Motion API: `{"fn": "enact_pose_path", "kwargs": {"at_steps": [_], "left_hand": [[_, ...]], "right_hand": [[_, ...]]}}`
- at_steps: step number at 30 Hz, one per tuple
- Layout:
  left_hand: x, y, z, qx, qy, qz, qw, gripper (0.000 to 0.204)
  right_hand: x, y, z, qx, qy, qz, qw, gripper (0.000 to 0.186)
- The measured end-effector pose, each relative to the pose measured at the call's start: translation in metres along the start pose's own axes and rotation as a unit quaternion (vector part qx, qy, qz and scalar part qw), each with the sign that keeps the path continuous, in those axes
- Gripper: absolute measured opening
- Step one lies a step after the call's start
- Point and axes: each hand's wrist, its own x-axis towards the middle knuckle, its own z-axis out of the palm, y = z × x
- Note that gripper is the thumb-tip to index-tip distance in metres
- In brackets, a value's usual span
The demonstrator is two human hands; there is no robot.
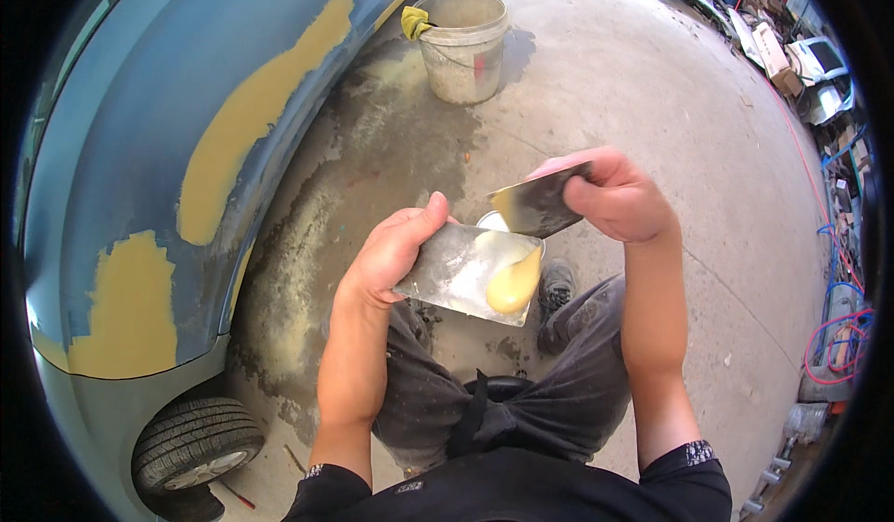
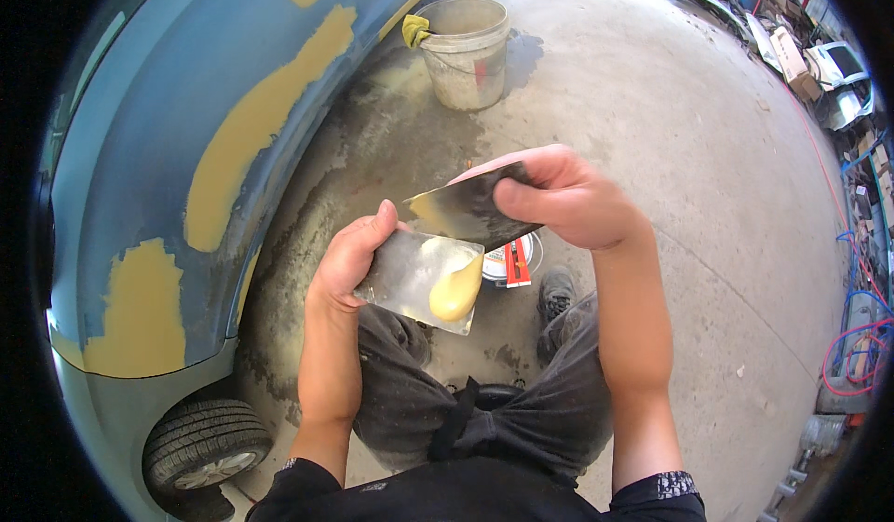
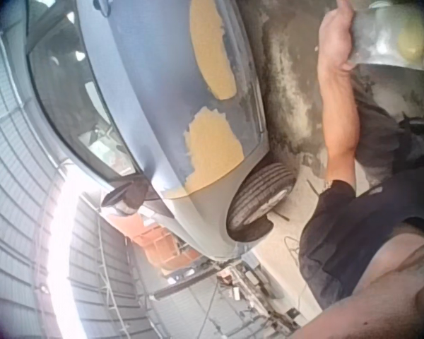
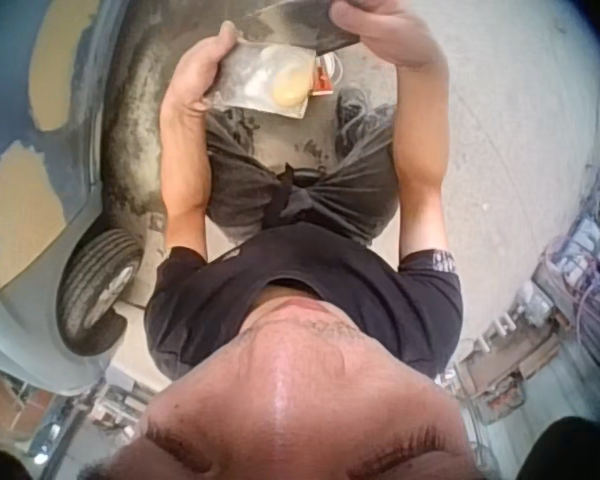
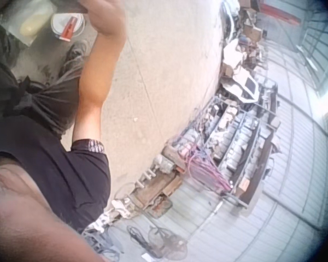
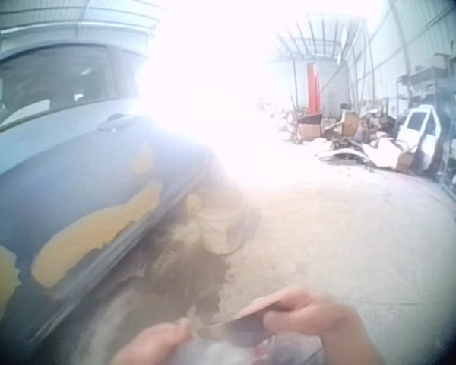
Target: The person applies yellow body filler to the side panel of a light blue car using a putty knife and a metal spreader. They repeatedly scoop filler from a container and spread it across the panel, smoothing the surface as they work.
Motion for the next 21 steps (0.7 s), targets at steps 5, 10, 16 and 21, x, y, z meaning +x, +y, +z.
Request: {"fn": "enact_pose_path", "kwargs": {"at_steps": [5,10,16,21], "left_hand": [[-0.002,-0.002,-0.001,-0.094,0.025,0.140,0.985,0.055],[0.008,-0.017,0.017,0.043,0.204,0.362,0.909,0.044],[0.005,-0.014,0.020,-0.022,0.274,0.446,0.852,0.039],[0.005,-0.018,0.027,0.105,0.341,0.468,0.808,0.043]], "right_hand": [[0.001,-0.001,-0.001,0.150,0.078,-0.130,0.977,0.030],[0.021,0.027,0.032,0.252,0.204,-0.221,0.920,0.029],[0.025,0.029,0.043,-0.330,0.213,-0.144,0.908,0.025],[0.031,0.032,0.059,-0.477,0.278,-0.285,0.784,0.032]]}}
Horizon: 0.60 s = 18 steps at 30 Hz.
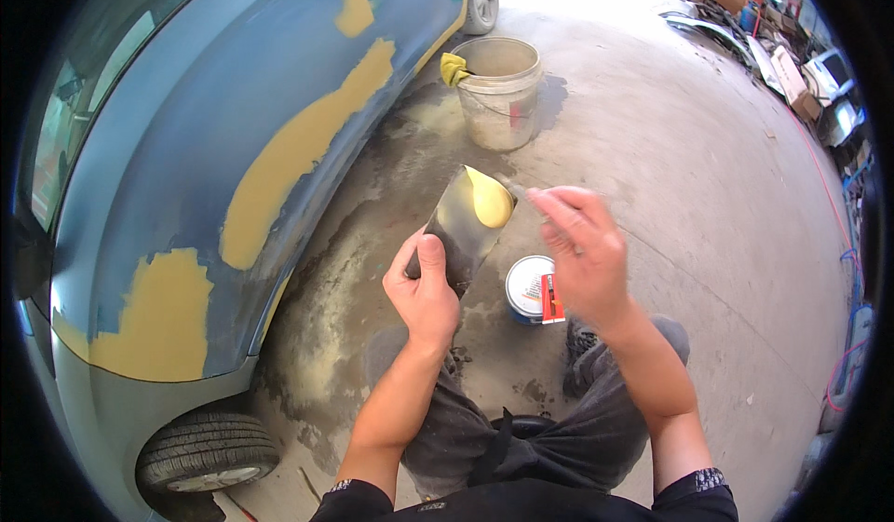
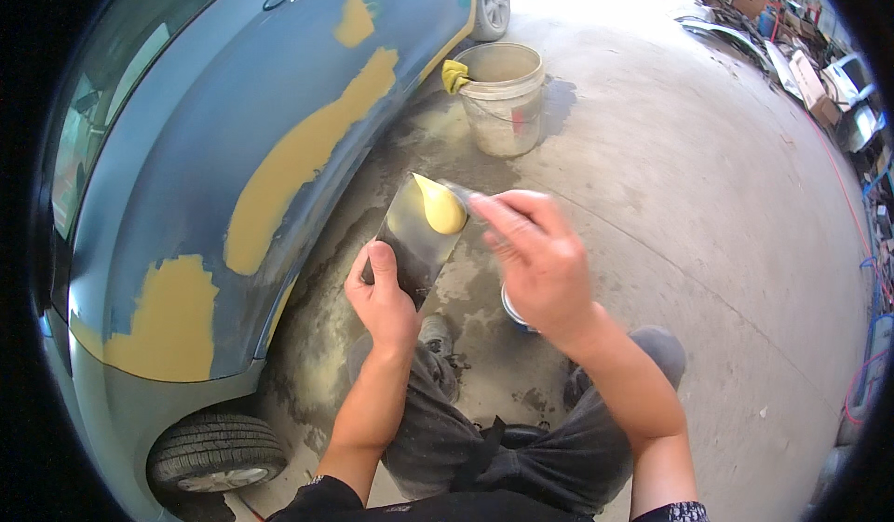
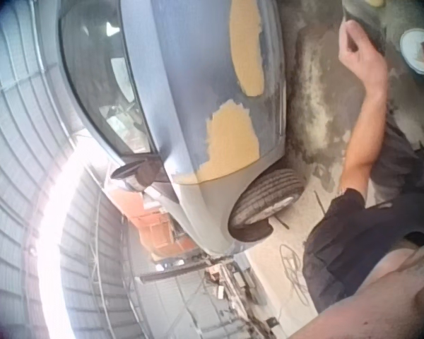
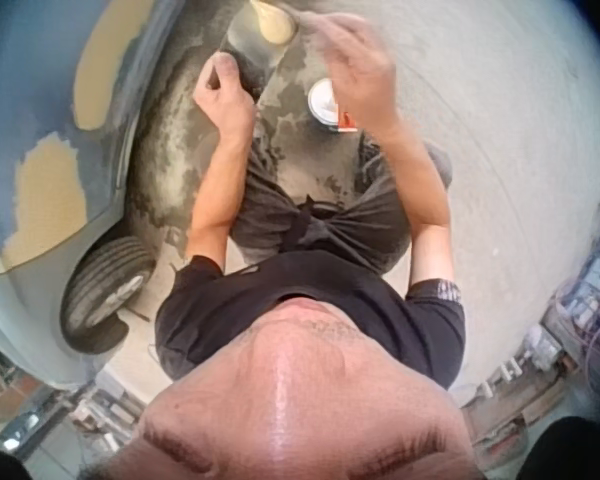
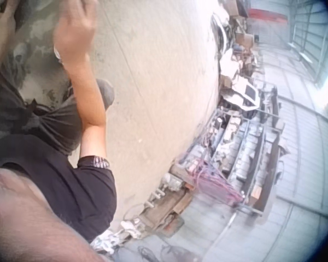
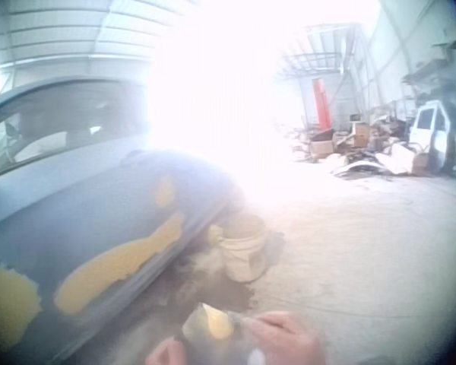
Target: The person applies yellow body filler to the side panel of a light blue car using a putty knife and a metal spreader. They repeatedly scoop filler from a container and spread it across the panel, smoothing the surface as they work.
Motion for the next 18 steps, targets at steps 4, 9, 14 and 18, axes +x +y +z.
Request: {"fn": "enact_pose_path", "kwargs": {"at_steps": [4,9,14,18], "left_hand": [[-0.010,-0.006,0.005,0.040,-0.043,0.098,0.993,0.045],[-0.004,-0.007,-0.005,0.014,-0.074,0.120,0.990,0.051],[0.006,-0.003,-0.001,-0.060,0.004,0.126,0.990,0.057],[-0.002,0.002,-0.002,-0.052,0.036,0.154,0.986,0.043]], "right_hand": [[-0.009,-0.014,0.017,-0.003,-0.002,-0.034,0.999,0.041],[-0.021,-0.019,0.027,0.029,-0.026,-0.087,0.995,0.044],[-0.015,-0.014,0.018,0.142,-0.134,0.013,0.981,0.032],[0.011,0.001,-0.006,0.431,0.002,0.291,0.854,0.025]]}}
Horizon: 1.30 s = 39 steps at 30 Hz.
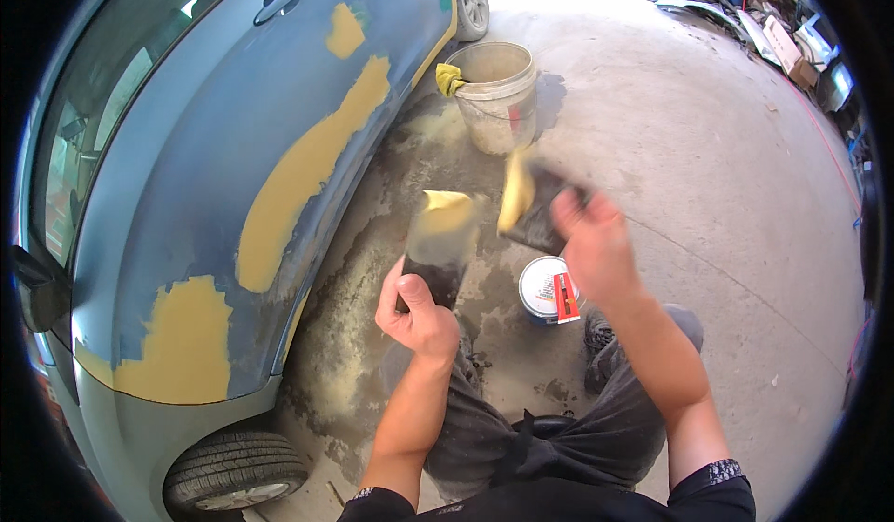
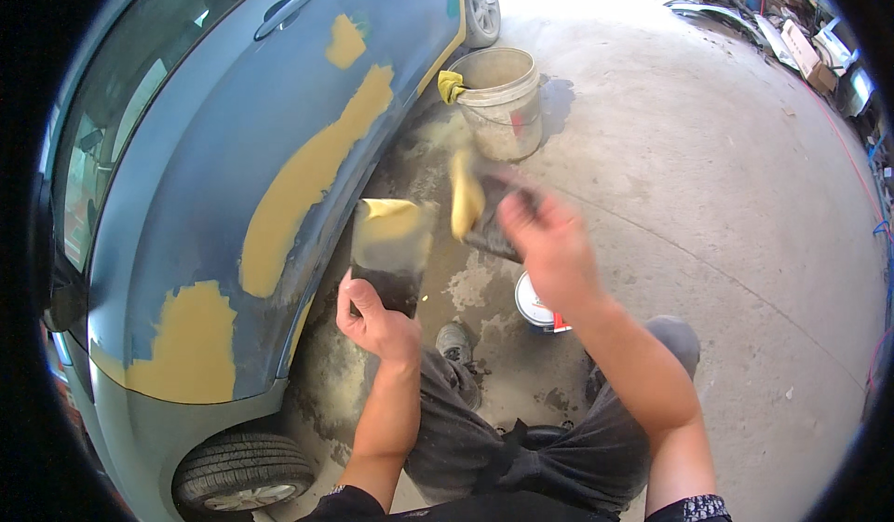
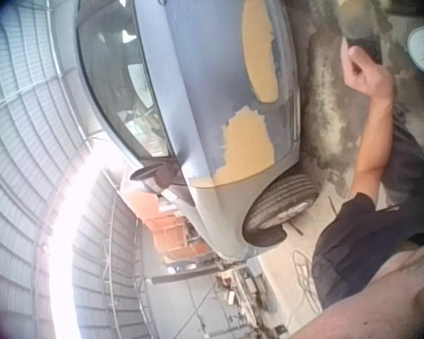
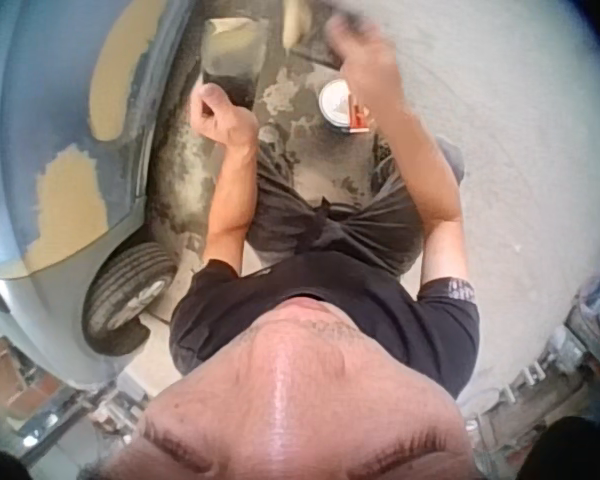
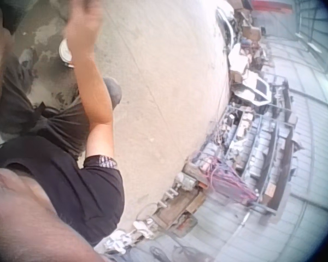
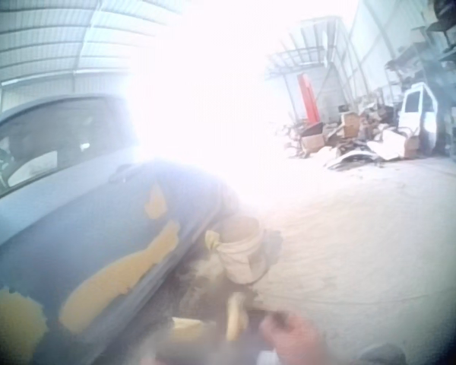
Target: The person applies yellow body filler to the side panel of a light blue car using a putty knife and a metal spreader. They repeatedly scoop filler from a container and spread it across the panel, smoothing the surface as they work.
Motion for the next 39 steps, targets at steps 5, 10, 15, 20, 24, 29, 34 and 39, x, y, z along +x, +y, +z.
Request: {"fn": "enact_pose_path", "kwargs": {"at_steps": [5,10,15,20,24,29,34,39], "left_hand": [[-0.008,-0.006,0.003,-0.053,-0.064,-0.202,0.976,0.039],[0.001,-0.007,0.001,-0.086,0.001,-0.229,0.970,0.038],[-0.001,-0.005,0.002,0.018,0.027,-0.124,0.992,0.035],[-0.009,-0.003,0.009,0.129,-0.088,0.054,0.986,0.027],[-0.003,-0.003,0.003,0.139,-0.126,0.068,0.980,0.027],[0.002,-0.007,0.000,0.117,-0.082,0.026,0.989,0.033],[0.003,-0.005,-0.002,0.053,-0.008,0.047,0.997,0.038],[-0.008,-0.005,0.003,-0.037,-0.038,-0.164,0.985,0.037]], "right_hand": [[0.004,-0.002,-0.013,0.349,-0.047,-0.012,0.936,0.023],[0.002,0.005,-0.013,-0.274,-0.094,-0.132,0.948,0.027],[-0.001,0.001,-0.009,-0.196,0.006,0.029,0.980,0.027],[-0.010,0.006,0.010,-0.201,0.026,-0.075,0.976,0.027],[-0.016,0.013,0.016,-0.294,-0.038,-0.249,0.922,0.026],[-0.023,0.029,0.015,-0.318,-0.092,-0.260,0.907,0.033],[-0.001,0.014,-0.003,-0.091,-0.045,-0.048,0.994,0.027],[0.012,-0.006,-0.011,0.334,-0.016,-0.026,0.942,0.030]]}}
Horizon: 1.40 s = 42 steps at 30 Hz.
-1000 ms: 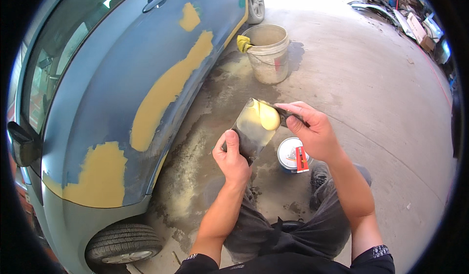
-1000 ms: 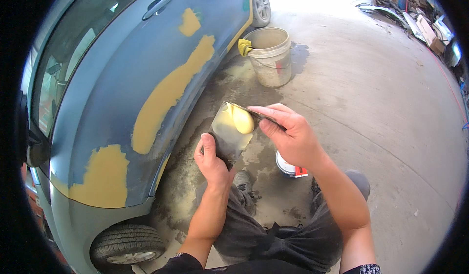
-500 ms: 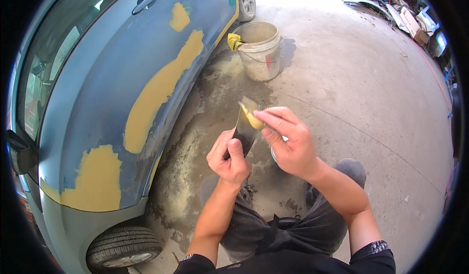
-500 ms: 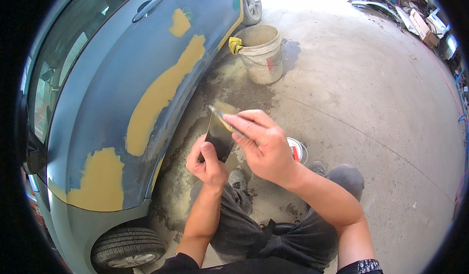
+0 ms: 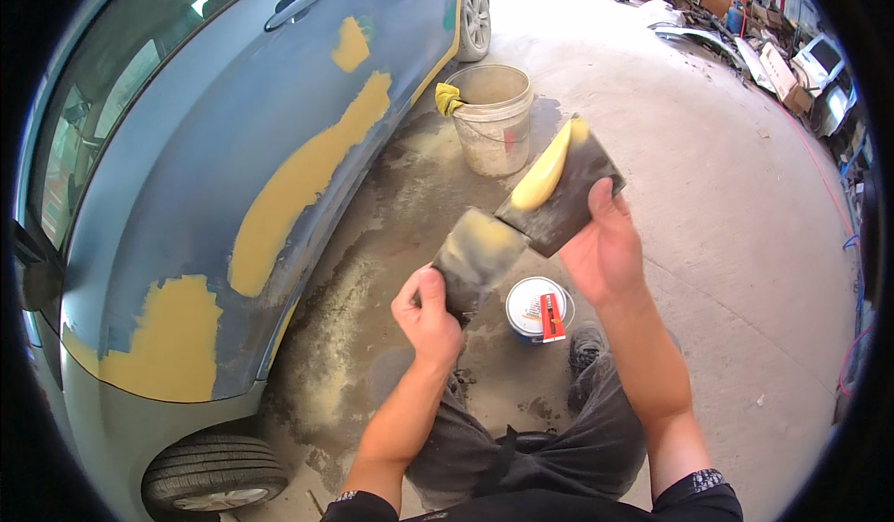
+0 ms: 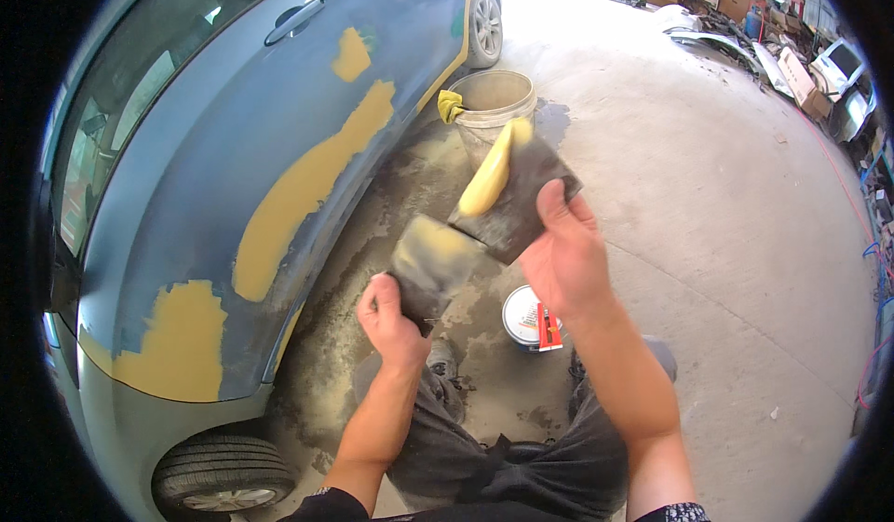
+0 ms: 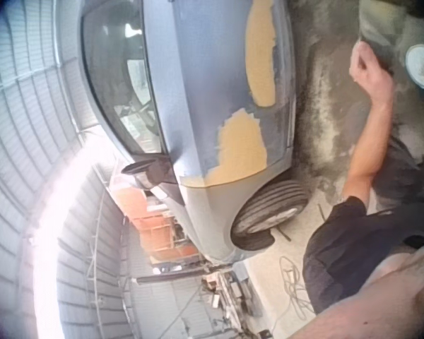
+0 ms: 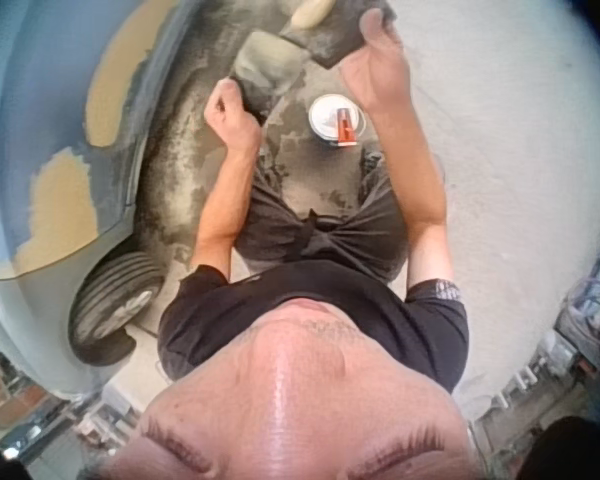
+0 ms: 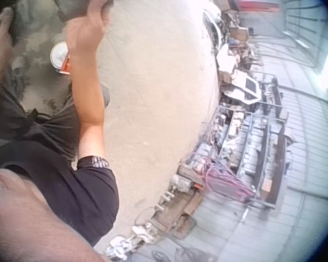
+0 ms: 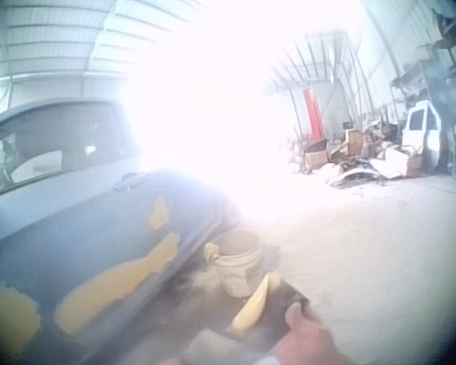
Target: The person applies yellow body filler to the side panel of a light blue car using a putty knife and a metal spreader. They repeatedly scoop filler from a container and spread it across the panel, smoothing the surface as they work.
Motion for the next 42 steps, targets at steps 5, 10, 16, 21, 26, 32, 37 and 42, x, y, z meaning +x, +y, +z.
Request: {"fn": "enact_pose_path", "kwargs": {"at_steps": [5,10,16,21,26,32,37,42], "left_hand": [[0.002,0.001,0.004,-0.081,0.025,-0.076,0.993,0.037],[0.010,0.012,0.000,-0.152,-0.003,-0.160,0.975,0.041],[-0.021,0.002,0.018,-0.243,-0.193,-0.467,0.828,0.046],[-0.024,-0.003,0.023,-0.258,-0.154,-0.437,0.848,0.048],[-0.018,0.002,0.019,-0.248,-0.116,-0.375,0.886,0.049],[-0.019,-0.002,0.014,-0.224,-0.104,-0.331,0.910,0.052],[-0.017,-0.004,0.011,-0.229,-0.095,-0.306,0.919,0.052],[-0.014,0.000,0.011,-0.244,-0.092,-0.299,0.918,0.054]], "right_hand": [[-0.016,0.014,-0.006,-0.311,-0.073,0.066,0.945,0.027],[-0.007,0.010,-0.012,-0.455,0.023,0.130,0.881,0.020],[-0.002,-0.005,-0.013,-0.063,0.152,0.237,0.957,0.026],[-0.011,0.011,-0.017,-0.112,0.092,0.217,0.965,0.029],[-0.015,0.017,-0.014,-0.209,0.091,0.220,0.948,0.031],[-0.017,0.019,-0.009,-0.229,0.075,0.226,0.944,0.029],[-0.017,0.021,-0.009,-0.235,0.060,0.238,0.940,0.029],[-0.019,0.017,-0.009,-0.211,0.022,0.281,0.936,0.028]]}}
